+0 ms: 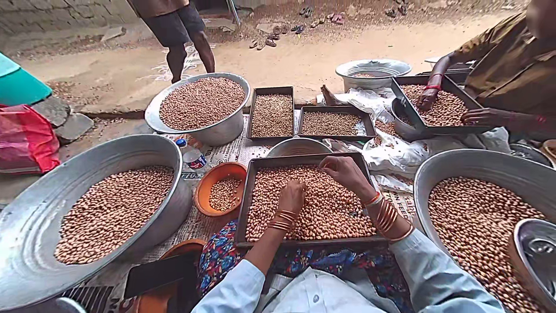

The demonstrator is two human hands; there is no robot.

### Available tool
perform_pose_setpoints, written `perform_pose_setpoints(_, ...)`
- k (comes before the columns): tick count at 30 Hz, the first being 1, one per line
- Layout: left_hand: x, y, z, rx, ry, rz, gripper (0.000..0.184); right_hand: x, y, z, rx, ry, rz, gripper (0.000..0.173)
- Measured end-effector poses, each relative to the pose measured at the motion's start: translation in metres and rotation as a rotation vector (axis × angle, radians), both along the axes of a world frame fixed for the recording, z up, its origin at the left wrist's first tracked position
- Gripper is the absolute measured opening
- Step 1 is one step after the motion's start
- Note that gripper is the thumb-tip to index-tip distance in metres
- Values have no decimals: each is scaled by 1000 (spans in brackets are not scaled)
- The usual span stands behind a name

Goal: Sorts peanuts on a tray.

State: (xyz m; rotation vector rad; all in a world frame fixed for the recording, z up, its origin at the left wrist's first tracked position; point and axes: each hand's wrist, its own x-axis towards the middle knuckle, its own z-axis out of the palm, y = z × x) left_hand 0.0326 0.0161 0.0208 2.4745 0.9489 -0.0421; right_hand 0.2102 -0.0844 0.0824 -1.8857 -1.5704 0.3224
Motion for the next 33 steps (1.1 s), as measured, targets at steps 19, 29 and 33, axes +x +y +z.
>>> perform_pose_setpoints(19, -93, 24, 18, -25, 552, 339, 49, 21, -29, -40, -873, -259, -233, 58)
perform_pose_setpoints(29, -29, -34, -8, -394, 214, 183, 87, -52, -29, -59, -788, -64, 111, 73)
perform_pose_setpoints(33, -33, -28, -21, -737, -321, 370, 78, -56, -21, -55, -531, 184, 186, 74)
